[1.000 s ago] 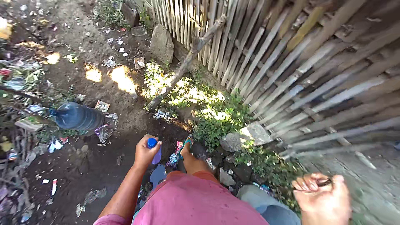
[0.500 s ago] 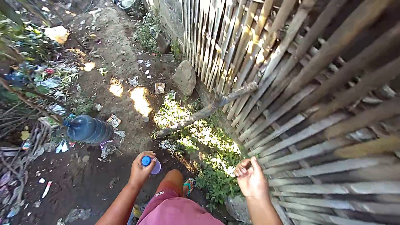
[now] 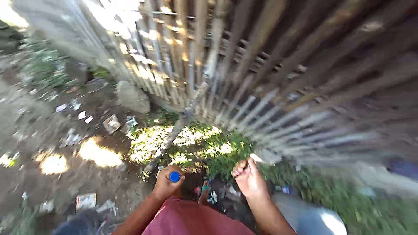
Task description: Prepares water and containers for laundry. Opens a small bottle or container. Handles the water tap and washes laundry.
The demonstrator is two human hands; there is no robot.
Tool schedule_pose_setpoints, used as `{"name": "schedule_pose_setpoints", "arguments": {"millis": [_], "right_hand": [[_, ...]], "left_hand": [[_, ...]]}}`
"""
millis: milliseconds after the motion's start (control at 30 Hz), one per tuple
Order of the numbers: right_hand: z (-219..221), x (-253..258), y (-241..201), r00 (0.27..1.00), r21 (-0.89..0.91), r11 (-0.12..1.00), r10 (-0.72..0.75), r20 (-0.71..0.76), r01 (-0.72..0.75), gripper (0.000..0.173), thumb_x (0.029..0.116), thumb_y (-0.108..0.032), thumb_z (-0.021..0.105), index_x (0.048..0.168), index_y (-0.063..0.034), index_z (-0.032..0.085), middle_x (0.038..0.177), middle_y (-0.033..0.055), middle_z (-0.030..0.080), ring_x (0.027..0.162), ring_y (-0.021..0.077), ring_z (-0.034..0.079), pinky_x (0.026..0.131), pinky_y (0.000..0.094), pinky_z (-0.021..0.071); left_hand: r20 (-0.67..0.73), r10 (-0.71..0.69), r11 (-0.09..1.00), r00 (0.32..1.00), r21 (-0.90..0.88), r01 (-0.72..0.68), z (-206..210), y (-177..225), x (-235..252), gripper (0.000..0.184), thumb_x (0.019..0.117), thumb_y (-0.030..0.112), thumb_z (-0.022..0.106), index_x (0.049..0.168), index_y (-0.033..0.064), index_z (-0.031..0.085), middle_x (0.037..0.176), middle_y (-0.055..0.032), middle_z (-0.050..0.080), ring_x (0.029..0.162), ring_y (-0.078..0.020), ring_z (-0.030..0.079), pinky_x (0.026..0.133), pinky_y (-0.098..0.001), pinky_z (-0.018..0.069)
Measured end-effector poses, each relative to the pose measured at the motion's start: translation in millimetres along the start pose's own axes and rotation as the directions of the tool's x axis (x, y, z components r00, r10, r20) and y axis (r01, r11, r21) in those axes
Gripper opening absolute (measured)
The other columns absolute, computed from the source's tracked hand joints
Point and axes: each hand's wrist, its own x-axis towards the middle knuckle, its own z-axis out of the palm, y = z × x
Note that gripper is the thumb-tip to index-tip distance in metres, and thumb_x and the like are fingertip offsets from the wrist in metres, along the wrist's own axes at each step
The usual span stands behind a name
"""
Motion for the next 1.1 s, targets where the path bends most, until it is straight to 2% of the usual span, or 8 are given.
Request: {"name": "schedule_pose_setpoints", "arguments": {"millis": [100, 200, 333, 533, 633, 800, 967, 1100], "right_hand": [[-20.8, -26.1, -12.0, 0.985, 0.111, 0.991, -0.059, -0.16, 0.078, 0.054, 0.1136, -0.039, 0.019, 0.074, -0.0194, 0.05, 0.056, -0.0094, 0.048, 0.046, 0.0043, 0.046, 0.048, 0.0203, 0.0439], [-59.5, -51.8, -16.5, 0.947, 0.201, 0.96, -0.133, -0.294, 0.197, 0.055, 0.1134, -0.035, 0.017, 0.071, -0.0198, 0.048, 0.053, -0.0092, 0.045, 0.043, 0.0041, 0.041, 0.046, 0.0199, 0.0393], [-124.1, -80.9, -10.0, 0.856, 0.215, 0.906, -0.235, -0.461, 0.365, 0.058, 0.1128, -0.033, 0.013, 0.066, -0.0215, 0.046, 0.05, -0.01, 0.042, 0.042, 0.0041, 0.04, 0.046, 0.0203, 0.0381], [-238.9, -116.4, 85.9, 0.755, 0.156, 0.869, -0.305, -0.58, 0.471, 0.056, 0.1109, -0.033, 0.016, 0.066, -0.0252, 0.048, 0.052, -0.0129, 0.044, 0.047, 0.0024, 0.042, 0.05, 0.0206, 0.0388], [-283.7, -103.9, 154.8, 0.72, 0.174, 0.861, -0.269, -0.64, 0.477, 0.056, 0.1108, -0.03, 0.016, 0.066, -0.0249, 0.048, 0.053, -0.0133, 0.045, 0.047, 0.0017, 0.043, 0.05, 0.0199, 0.04], [-334.7, -34.5, 273.2, 0.688, 0.175, 0.843, -0.276, -0.671, 0.509, 0.056, 0.1106, -0.033, 0.017, 0.065, -0.0254, 0.048, 0.052, -0.0135, 0.043, 0.048, 0.0016, 0.043, 0.052, 0.0202, 0.0401], [-356.1, 65.3, 377.0, 0.665, 0.128, 0.803, -0.378, -0.644, 0.581, 0.051, 0.1107, -0.036, 0.023, 0.068, -0.0251, 0.048, 0.053, -0.0128, 0.041, 0.046, 0.0022, 0.04, 0.049, 0.021, 0.0377], [-354.4, 140.3, 438.9, 0.646, 0.08, 0.75, -0.503, -0.574, 0.656, 0.049, 0.1089, -0.038, 0.027, 0.066, -0.0252, 0.046, 0.053, -0.012, 0.039, 0.046, 0.0033, 0.038, 0.048, 0.0224, 0.0361]], "left_hand": [[0.213, 0.012, 0.999, 0.977, -0.043, -0.003, -2.5, 2.9, 23.4, 0.014, 0.0828, 0.011, 0.077, 0.091, 0.0003, 0.072, 0.099, -0.0094, 0.074, 0.101, -0.013, 0.07, 0.095, -0.0325, 0.0567], [0.343, 0.029, 0.997, 0.939, -0.075, -0.003, 7.5, -2.6, 30.6, 0.011, 0.083, 0.012, 0.076, 0.09, 0.0034, 0.072, 0.097, -0.0054, 0.075, 0.101, -0.0115, 0.07, 0.094, -0.0317, 0.0571], [0.548, -0.019, 1.0, 0.836, 0.0, 0.023, 44.0, -14.1, 37.2, 0.012, 0.0824, 0.014, 0.076, 0.089, 0.0041, 0.073, 0.096, -0.0036, 0.074, 0.096, -0.0075, 0.07, 0.091, -0.028, 0.0574], [0.793, -0.038, 0.996, 0.608, 0.079, -0.041, 138.9, -66.3, 26.1, 0.02, 0.0864, 0.016, 0.074, 0.095, -0.0019, 0.071, 0.101, -0.0115, 0.073, 0.102, -0.0137, 0.069, 0.095, -0.0324, 0.0552], [0.869, -0.024, 0.997, 0.495, 0.059, -0.056, 200.2, -123.0, 23.4, 0.021, 0.0882, 0.014, 0.073, 0.098, -0.0041, 0.071, 0.106, -0.014, 0.073, 0.107, -0.0163, 0.068, 0.1, -0.0341, 0.054], [0.939, -0.131, 0.988, 0.319, 0.149, -0.034, 296.1, -266.2, 18.5, 0.02, 0.0904, 0.013, 0.074, 0.101, -0.0036, 0.071, 0.118, -0.0159, 0.07, 0.117, -0.0211, 0.066, 0.105, -0.0402, 0.0516], [0.991, 0.037, 0.984, 0.128, -0.013, -0.178, 365.0, -410.0, 11.3, 0.019, 0.088, 0.014, 0.077, 0.098, -0.0015, 0.073, 0.117, -0.015, 0.071, 0.117, -0.0223, 0.066, 0.105, -0.042, 0.0513], [0.997, 0.07, 0.976, -0.034, -0.076, -0.203, 405.8, -484.1, 14.4, 0.019, 0.0905, 0.016, 0.074, 0.098, -0.0012, 0.074, 0.117, -0.0142, 0.071, 0.117, -0.0206, 0.065, 0.105, -0.0394, 0.0502]]}}
